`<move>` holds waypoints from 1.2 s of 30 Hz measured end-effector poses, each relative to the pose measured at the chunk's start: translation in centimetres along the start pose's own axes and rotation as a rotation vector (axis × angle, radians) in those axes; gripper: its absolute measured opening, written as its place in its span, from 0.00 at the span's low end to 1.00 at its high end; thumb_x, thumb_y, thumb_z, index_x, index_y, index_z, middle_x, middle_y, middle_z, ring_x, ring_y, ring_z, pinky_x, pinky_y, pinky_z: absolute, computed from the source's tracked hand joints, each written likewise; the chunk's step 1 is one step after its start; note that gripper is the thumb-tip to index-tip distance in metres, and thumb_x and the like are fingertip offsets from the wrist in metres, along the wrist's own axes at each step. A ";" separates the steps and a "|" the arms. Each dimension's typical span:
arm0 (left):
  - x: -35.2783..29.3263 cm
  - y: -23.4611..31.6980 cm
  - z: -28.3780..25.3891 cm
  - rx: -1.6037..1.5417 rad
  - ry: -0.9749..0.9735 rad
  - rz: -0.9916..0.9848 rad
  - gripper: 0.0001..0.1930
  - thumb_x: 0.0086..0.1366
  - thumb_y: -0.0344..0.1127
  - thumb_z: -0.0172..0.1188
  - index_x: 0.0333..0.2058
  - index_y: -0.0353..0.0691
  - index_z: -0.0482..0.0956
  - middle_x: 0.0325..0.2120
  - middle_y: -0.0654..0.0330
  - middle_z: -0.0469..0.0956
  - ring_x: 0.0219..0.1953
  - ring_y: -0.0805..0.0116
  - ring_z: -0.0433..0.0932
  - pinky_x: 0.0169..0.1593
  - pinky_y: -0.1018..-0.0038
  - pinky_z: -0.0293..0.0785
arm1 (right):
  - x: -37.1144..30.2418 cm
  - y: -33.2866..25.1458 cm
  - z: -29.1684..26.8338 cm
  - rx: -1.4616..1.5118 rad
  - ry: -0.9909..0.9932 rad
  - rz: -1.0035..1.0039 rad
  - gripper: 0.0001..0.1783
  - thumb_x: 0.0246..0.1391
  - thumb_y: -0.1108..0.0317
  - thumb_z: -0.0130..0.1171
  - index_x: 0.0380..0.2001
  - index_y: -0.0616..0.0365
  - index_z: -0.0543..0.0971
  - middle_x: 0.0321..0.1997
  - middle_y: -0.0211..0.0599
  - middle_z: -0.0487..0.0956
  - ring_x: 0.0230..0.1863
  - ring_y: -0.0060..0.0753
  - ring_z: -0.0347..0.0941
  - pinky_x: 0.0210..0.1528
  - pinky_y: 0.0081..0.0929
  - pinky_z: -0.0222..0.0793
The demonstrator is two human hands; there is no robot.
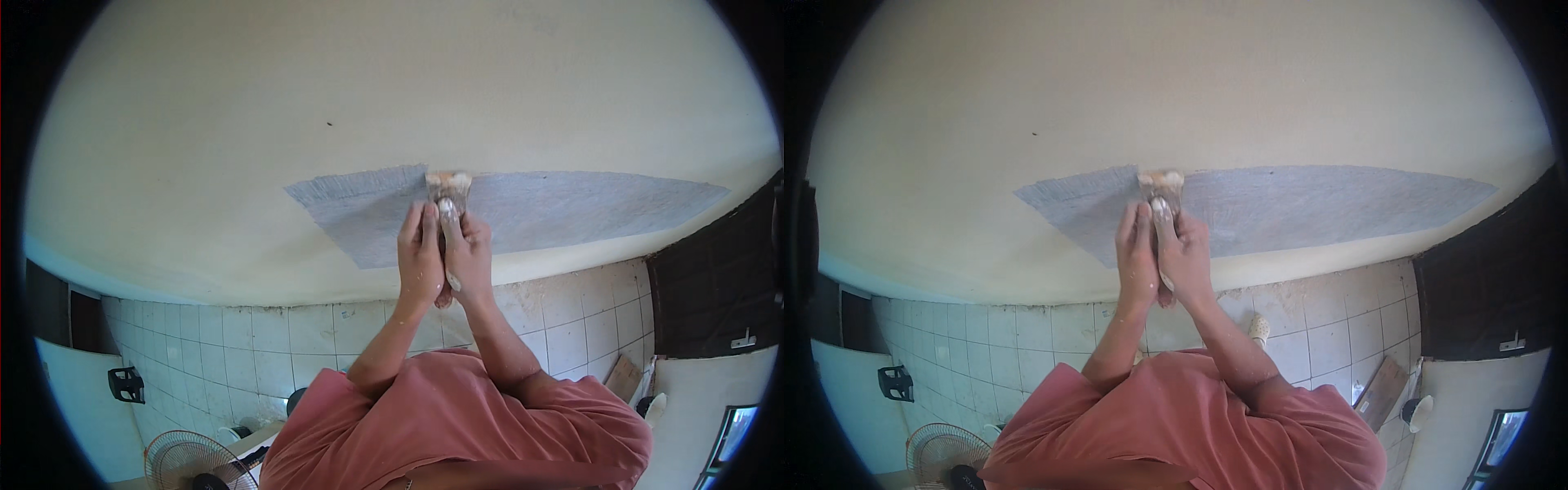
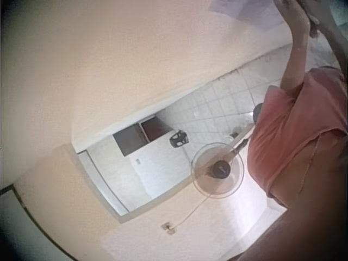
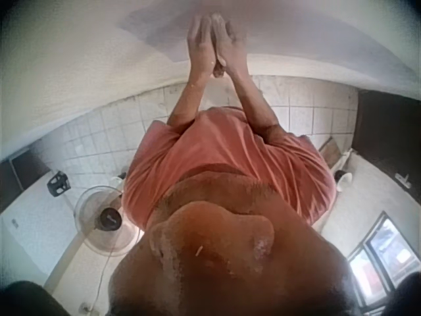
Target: The person applies putty onto a wall and scrapes it smooth with a putty knife.
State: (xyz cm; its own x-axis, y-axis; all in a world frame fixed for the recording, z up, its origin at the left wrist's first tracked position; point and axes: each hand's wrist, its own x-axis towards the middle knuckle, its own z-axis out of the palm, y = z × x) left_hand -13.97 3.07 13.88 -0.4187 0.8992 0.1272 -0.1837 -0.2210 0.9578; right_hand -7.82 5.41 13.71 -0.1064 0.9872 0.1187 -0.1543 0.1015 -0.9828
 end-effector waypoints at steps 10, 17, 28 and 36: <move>0.2 0.0 0.4 0.003 -0.004 0.009 0.12 0.67 0.39 0.42 0.28 0.38 0.66 0.23 0.67 0.63 0.28 0.81 0.60 0.32 0.82 0.59 | 0.5 -0.9 0.0 0.035 0.010 0.009 0.18 0.57 0.63 0.48 0.20 0.67 0.70 0.13 0.27 0.66 0.19 0.13 0.56 0.19 0.20 0.55; 0.0 -0.1 0.5 0.045 -0.013 0.032 0.13 0.68 0.40 0.42 0.28 0.37 0.66 0.23 0.66 0.64 0.28 0.80 0.60 0.32 0.81 0.60 | -0.3 0.0 -0.6 -0.026 0.016 -0.009 0.16 0.57 0.65 0.48 0.22 0.68 0.71 0.14 0.26 0.67 0.20 0.13 0.57 0.21 0.18 0.56; 0.0 -1.9 0.3 -0.037 -0.013 0.035 0.12 0.68 0.39 0.41 0.29 0.39 0.66 0.24 0.67 0.65 0.27 0.81 0.60 0.31 0.83 0.59 | -0.2 1.3 -0.6 0.005 0.003 0.014 0.16 0.57 0.65 0.48 0.22 0.67 0.72 0.15 0.27 0.69 0.19 0.13 0.57 0.20 0.19 0.56; -0.1 -1.2 0.4 0.045 0.006 0.017 0.12 0.68 0.38 0.41 0.29 0.38 0.66 0.24 0.67 0.64 0.28 0.81 0.59 0.33 0.82 0.59 | -0.3 0.5 -0.9 -0.040 -0.002 0.026 0.17 0.57 0.65 0.47 0.21 0.67 0.71 0.14 0.27 0.67 0.20 0.12 0.57 0.20 0.20 0.56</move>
State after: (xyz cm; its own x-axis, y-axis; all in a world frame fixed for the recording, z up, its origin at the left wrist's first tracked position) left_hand -13.35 3.36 12.81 -0.4272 0.8929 0.1422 -0.1362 -0.2191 0.9662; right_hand -7.00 5.29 13.04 -0.1123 0.9893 0.0929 -0.1118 0.0804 -0.9905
